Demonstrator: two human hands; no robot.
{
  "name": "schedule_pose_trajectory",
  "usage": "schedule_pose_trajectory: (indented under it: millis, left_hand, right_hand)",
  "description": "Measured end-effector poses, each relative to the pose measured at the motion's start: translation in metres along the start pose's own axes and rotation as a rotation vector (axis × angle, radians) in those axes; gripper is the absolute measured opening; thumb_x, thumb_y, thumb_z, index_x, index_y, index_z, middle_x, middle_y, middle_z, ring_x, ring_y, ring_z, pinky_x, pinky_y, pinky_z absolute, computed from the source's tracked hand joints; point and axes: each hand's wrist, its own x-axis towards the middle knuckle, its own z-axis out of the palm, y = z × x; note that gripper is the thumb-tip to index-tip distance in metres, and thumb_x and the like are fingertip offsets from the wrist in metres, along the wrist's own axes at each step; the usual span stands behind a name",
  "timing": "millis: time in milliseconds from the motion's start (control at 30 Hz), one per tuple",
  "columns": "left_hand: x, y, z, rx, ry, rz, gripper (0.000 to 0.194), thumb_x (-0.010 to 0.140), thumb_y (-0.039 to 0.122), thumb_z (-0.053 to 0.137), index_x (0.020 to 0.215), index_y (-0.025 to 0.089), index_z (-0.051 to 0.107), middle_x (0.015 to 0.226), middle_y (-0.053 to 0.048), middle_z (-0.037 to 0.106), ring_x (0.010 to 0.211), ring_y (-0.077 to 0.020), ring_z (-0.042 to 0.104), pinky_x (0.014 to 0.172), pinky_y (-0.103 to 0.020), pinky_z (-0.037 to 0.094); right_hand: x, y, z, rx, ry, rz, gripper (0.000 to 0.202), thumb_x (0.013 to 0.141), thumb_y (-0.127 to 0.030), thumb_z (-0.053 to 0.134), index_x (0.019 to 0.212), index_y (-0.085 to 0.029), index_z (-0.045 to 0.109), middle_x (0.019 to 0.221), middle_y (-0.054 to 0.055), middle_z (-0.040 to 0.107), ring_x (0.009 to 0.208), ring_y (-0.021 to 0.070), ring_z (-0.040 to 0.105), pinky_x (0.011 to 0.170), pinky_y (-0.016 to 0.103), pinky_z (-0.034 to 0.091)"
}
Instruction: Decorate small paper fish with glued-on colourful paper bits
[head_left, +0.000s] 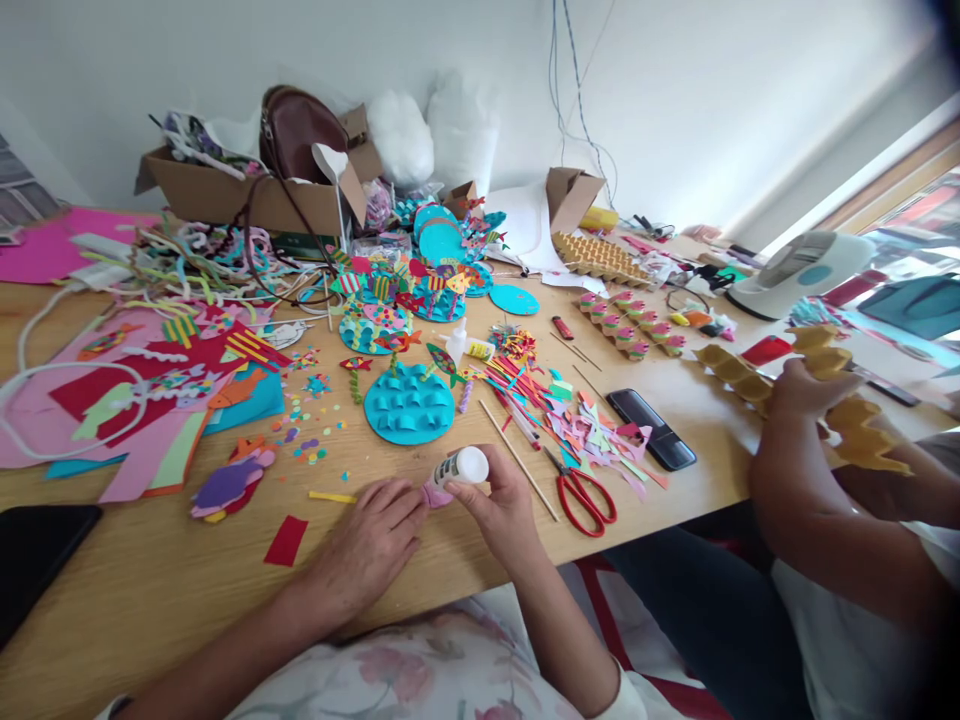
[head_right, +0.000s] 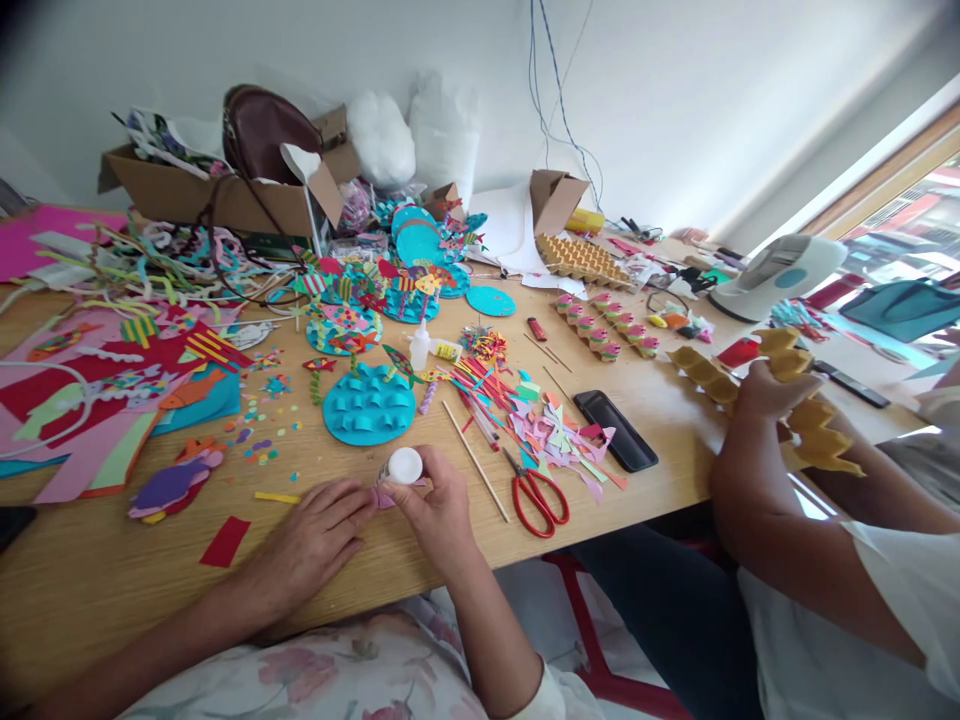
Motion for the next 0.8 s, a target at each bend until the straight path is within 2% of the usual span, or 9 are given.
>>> schedule_pose_trajectory:
  millis: [267,567,800]
  left_hand:
    - [-0.001,0.0,0.0,-0.009,0.005,0.011,0.035,0.08,0.012,0.053,0.114,0.014,0.052,0.111,-0.004,0.06,0.108,-0.0221,0.045,0.095,-0.039,0.036]
    - [0.001,0.001,-0.001,-0.014,0.007,0.002,0.035,0.08,0.012,0.052,0.114,0.016,0.052,0.11,-0.005,0.061,0.108,-0.0216,0.046,0.094,-0.039,0.037]
    - [0.0,0.0,-0.001,-0.026,-0.006,0.005,0.034,0.078,0.011,0.055,0.11,0.017,0.053,0.111,-0.003,0.059,0.108,-0.0216,0.045,0.095,-0.04,0.036]
  right_hand:
    - [0.003,0.008,-0.001,0.01,0.01,0.02,0.018,0.073,-0.035,0.064,0.076,-0.02,0.054,0.066,-0.002,0.052,0.063,0.0136,0.049,0.059,0.024,0.038]
    - [0.004,0.004,0.001,-0.013,0.02,-0.018,0.018,0.072,-0.034,0.065,0.075,-0.019,0.054,0.065,-0.003,0.053,0.062,0.0129,0.048,0.057,0.024,0.038]
    - [0.002,0.015,-0.015,0.02,0.052,0.007,0.014,0.073,-0.028,0.065,0.082,-0.02,0.057,0.074,-0.001,0.058,0.068,0.0144,0.053,0.063,0.026,0.041]
